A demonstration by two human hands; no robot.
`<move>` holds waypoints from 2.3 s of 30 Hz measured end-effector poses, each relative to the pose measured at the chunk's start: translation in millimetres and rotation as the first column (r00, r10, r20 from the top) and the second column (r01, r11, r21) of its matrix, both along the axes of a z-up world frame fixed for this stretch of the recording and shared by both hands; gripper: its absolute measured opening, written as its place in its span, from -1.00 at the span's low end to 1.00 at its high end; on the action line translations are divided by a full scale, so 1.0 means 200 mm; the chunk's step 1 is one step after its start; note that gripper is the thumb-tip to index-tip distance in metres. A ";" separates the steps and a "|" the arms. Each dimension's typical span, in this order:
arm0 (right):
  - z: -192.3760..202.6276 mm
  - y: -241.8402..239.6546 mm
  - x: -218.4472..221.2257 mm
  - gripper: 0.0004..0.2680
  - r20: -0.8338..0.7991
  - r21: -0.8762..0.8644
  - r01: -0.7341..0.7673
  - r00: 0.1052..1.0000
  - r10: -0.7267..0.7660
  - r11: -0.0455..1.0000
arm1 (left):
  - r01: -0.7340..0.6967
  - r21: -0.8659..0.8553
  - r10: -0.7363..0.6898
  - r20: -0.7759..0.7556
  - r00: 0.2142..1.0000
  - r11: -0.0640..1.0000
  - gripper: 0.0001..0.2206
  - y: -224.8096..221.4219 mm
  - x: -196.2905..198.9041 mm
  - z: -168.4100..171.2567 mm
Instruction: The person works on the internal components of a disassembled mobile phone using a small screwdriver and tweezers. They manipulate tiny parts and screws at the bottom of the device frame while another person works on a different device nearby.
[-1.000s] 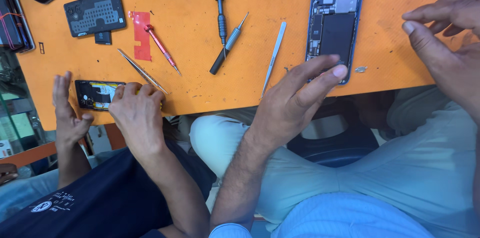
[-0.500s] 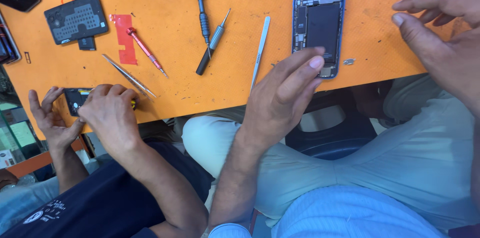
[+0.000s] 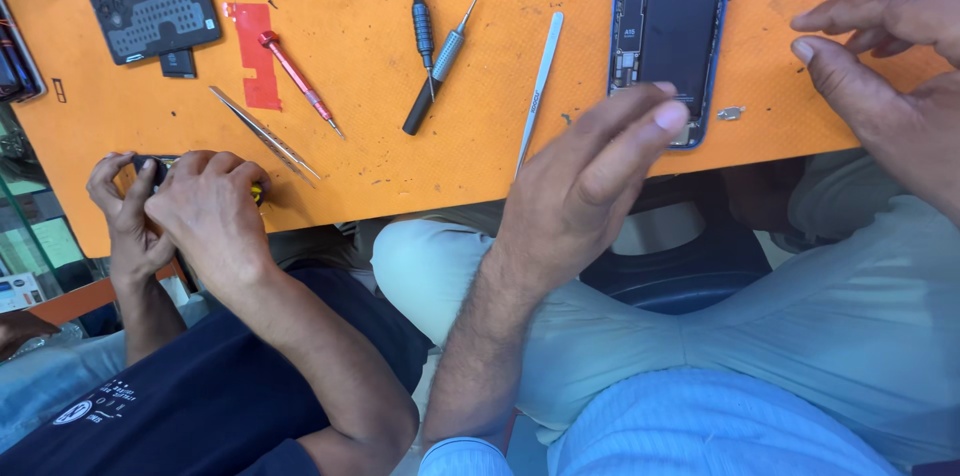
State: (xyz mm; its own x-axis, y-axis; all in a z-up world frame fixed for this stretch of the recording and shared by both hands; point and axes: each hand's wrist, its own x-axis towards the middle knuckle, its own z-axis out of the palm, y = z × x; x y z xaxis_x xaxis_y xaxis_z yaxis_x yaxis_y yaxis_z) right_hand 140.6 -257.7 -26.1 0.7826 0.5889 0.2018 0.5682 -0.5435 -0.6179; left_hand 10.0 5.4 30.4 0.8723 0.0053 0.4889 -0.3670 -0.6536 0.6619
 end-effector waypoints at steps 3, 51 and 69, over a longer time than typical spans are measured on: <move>0.00 -0.01 -0.01 -0.88 0.001 0.022 -0.043 0.999 0.043 0.999 | 0.018 0.058 -0.013 -0.073 0.997 0.998 -0.38 0.00 -0.02 -0.03; -0.27 -0.04 0.18 -0.95 -0.183 -0.053 -0.134 0.976 0.122 0.990 | -0.287 -0.699 0.253 -0.156 0.955 0.655 -0.18 0.04 -0.02 -0.04; -0.50 -0.34 0.17 -0.87 -0.275 -0.106 -0.059 0.961 0.028 0.993 | -0.542 -0.477 0.503 -0.220 0.836 0.692 -0.04 0.11 -0.32 0.51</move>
State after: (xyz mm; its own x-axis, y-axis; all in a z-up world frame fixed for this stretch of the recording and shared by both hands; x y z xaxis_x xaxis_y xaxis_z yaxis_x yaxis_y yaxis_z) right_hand 174.5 -326.0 -125.4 0.7718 0.6303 -0.0843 0.4118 -0.5964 -0.6890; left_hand -53.4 28.1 131.8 0.6834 0.6956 0.2217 -0.0104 -0.2944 0.9556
